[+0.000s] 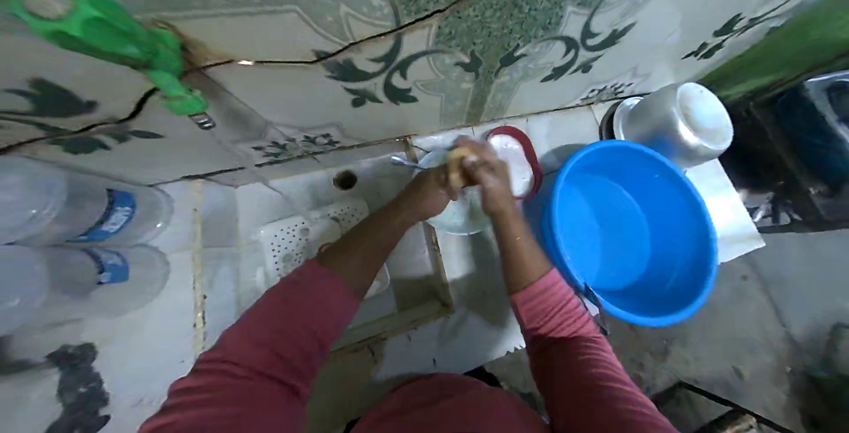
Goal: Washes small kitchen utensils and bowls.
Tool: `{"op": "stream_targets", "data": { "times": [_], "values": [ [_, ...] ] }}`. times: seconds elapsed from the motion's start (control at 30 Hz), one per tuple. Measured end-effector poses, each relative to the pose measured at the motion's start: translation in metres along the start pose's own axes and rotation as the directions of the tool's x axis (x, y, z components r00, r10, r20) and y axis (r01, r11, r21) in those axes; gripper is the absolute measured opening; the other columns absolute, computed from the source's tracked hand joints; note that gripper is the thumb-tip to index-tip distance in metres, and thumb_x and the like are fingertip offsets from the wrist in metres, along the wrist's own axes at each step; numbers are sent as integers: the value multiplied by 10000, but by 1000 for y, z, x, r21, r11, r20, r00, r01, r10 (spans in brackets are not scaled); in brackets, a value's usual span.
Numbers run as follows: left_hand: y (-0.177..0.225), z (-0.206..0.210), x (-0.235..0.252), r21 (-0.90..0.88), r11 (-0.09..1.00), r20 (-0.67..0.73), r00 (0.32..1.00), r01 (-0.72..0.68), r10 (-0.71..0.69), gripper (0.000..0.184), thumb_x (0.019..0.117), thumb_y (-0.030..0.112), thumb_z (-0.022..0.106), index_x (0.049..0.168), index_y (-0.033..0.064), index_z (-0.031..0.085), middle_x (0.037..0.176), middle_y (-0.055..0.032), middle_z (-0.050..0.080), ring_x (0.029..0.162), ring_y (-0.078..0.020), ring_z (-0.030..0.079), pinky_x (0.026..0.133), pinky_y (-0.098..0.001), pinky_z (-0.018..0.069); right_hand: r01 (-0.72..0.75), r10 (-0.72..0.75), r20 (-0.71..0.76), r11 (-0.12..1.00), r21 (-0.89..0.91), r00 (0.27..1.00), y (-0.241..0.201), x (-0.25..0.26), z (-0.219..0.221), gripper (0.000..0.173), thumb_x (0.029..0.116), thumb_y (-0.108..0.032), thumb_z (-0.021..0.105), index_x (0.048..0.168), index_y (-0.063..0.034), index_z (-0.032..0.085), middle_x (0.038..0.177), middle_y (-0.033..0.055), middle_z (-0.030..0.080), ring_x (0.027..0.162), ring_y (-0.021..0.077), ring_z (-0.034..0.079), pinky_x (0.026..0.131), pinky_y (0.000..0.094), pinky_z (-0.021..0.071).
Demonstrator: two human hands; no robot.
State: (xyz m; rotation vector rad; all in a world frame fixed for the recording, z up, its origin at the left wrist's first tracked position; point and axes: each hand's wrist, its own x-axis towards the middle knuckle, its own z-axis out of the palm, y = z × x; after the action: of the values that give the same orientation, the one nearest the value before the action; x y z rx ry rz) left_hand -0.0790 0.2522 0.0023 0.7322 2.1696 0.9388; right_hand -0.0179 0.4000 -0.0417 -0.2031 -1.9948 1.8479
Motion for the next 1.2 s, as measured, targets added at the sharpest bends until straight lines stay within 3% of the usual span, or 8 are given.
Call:
{"op": "stream_targets", "data": {
  "times": [0.1, 0.3, 0.37, 0.43, 0.53, 0.8, 1.07, 1.2],
  "values": [
    [4, 2, -29, -22, 1000, -97, 995, -6, 4, 205, 1018, 47, 574, 1176, -68, 636, 1053, -224, 680, 998, -312, 665, 927, -514, 520, -17, 11, -30, 973, -230, 999, -13, -5, 45, 345, 962, -237, 674, 1221, -16, 729, 1337, 169, 667, 1292, 302, 593, 1096, 512, 466],
    [-22, -16, -81, -237, 971, -307, 950, -30, -46, 343, 1080, 307, 528, 1113, -10, 654, 797, -59, 613, 684, -115, 573, 672, -321, 514, -483, 496, 97, 754, 445, 863, -54, 11, 79, 401, 1088, -345, 460, 1221, -8, 633, 1018, 103, 701, 873, 168, 681, 786, 361, 590],
    [-28, -23, -98, -383, 921, -437, 892, -70, -114, 441, 1079, 354, 509, 1262, -33, 613, 1072, -152, 687, 971, -176, 660, 911, -416, 545, -405, 423, 99, 736, 543, 901, -80, -8, 112, 400, 1088, -308, 437, 1252, 8, 620, 1055, 118, 706, 903, 187, 698, 808, 375, 605],
    [-33, -30, -116, -623, 771, -431, 881, -134, -194, 495, 1113, 352, 374, 1479, 26, 445, 1348, -125, 596, 1222, -140, 576, 1080, -370, 456, -268, 304, -28, 876, 400, 952, -99, -37, 154, 356, 1069, -284, 473, 1156, 11, 653, 956, 77, 696, 791, 118, 661, 719, 318, 581],
    [-37, -45, -139, -880, 434, -381, 831, -192, -405, 450, 1104, 497, 280, 1092, 186, 606, 867, 56, 673, 772, -30, 658, 671, -237, 571, -162, 162, -8, 986, 36, 987, -94, -90, 201, 442, 1088, -361, 431, 1229, 12, 621, 1017, 161, 686, 880, 220, 674, 782, 438, 576],
    [-125, -48, -184, -978, 39, -205, 920, -204, -335, 785, 1061, 626, 95, 1281, 87, 621, 1131, -80, 717, 974, -138, 696, 769, -281, 568, -105, 210, 299, 938, -330, 931, -75, -120, 257, 244, 1005, -168, 641, 1101, 51, 688, 962, 213, 700, 871, 329, 687, 801, 517, 567],
    [-143, -44, -190, -964, -5, -232, 847, -267, -478, 552, 1028, 684, 252, 973, 229, 559, 925, 33, 636, 903, -124, 632, 795, -414, 553, 235, 102, 408, 682, -692, 907, -48, -103, 273, 341, 975, -247, 640, 1213, -19, 729, 1255, 237, 684, 1233, 414, 609, 1093, 588, 427],
    [-152, -54, -207, -933, 346, -237, 888, -95, -395, 325, 1104, 294, 440, 1361, 106, 508, 1230, -64, 608, 1103, -158, 631, 952, -365, 556, 253, 194, 429, 574, -779, 882, -39, -87, 251, 423, 991, -328, 626, 1314, -61, 682, 1240, 245, 686, 1174, 437, 646, 985, 624, 504]
  ]
}}
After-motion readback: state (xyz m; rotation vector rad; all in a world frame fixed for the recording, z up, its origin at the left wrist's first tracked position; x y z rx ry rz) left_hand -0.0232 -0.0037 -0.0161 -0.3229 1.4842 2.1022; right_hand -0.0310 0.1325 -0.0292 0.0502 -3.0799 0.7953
